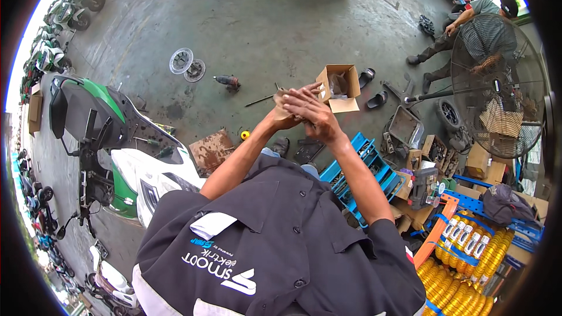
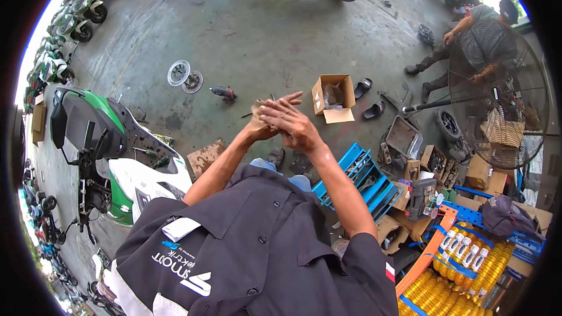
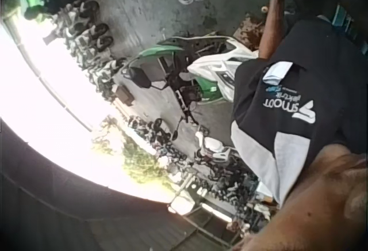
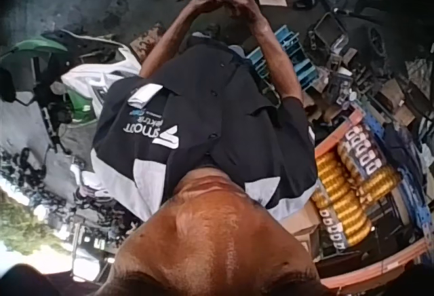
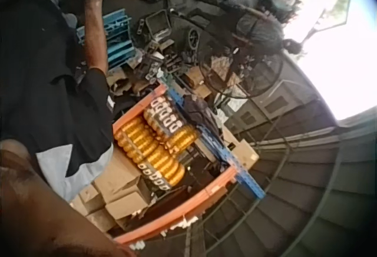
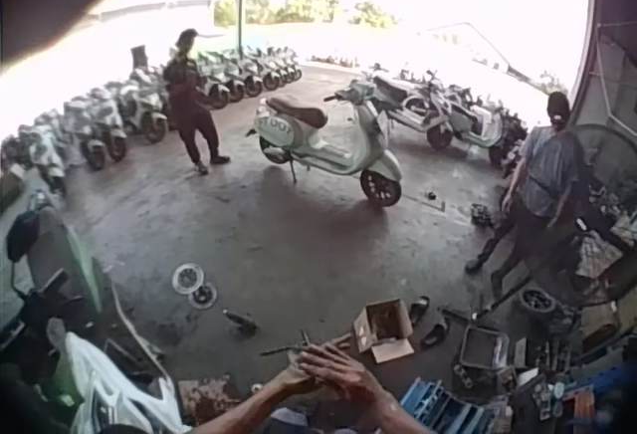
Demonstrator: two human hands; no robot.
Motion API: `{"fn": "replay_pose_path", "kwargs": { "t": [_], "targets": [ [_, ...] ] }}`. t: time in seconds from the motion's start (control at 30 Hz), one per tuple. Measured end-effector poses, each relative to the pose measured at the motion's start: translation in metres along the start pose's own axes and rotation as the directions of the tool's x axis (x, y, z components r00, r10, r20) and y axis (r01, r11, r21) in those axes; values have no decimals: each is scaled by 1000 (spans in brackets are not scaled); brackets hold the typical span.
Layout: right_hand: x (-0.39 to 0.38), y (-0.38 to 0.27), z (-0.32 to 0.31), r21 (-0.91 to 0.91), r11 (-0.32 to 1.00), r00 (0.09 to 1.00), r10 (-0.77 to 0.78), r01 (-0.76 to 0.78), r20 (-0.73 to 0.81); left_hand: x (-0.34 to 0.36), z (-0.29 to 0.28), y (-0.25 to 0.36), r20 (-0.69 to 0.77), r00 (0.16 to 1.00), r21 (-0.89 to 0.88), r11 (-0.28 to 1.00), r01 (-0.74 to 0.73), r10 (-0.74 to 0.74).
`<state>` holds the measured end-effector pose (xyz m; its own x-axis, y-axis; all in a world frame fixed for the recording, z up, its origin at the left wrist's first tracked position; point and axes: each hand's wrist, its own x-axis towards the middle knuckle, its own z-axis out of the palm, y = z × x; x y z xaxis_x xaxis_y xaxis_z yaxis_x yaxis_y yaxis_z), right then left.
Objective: The person handles small parts from a box by hand, then fits a plastic front panel onto the handlebar assembly of a scooter, and tightens screws on the panel using a screwdriver.
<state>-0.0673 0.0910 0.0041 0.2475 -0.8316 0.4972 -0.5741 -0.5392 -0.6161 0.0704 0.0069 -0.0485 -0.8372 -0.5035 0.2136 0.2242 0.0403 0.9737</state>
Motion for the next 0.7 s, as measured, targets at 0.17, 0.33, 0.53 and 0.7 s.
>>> {"fn": "replay_pose_path", "kwargs": {
  "t": [0.17, 0.33, 0.53, 0.7],
  "targets": [
    [-66, 68, -32, -395, 884, 956, 291, -251, 44, -10, 9, 73, -37, 925, 215, 901, 377, -378],
    [-31, 13, 16, 578, 581, 547, 796, -572, -258, -5, 14, 15, -40, 905, 541, 753, 375, -422],
    [-54, -42, 51, 479, 735, 731, 637, -480, -246, -26, 5, -34, -124, 983, 586, 789, 182, -135],
    [-125, -38, 11, 681, 353, 403, 911, -641, -93, -65, -13, -89, -176, 774, 123, 767, 630, -608]
  ]
}}
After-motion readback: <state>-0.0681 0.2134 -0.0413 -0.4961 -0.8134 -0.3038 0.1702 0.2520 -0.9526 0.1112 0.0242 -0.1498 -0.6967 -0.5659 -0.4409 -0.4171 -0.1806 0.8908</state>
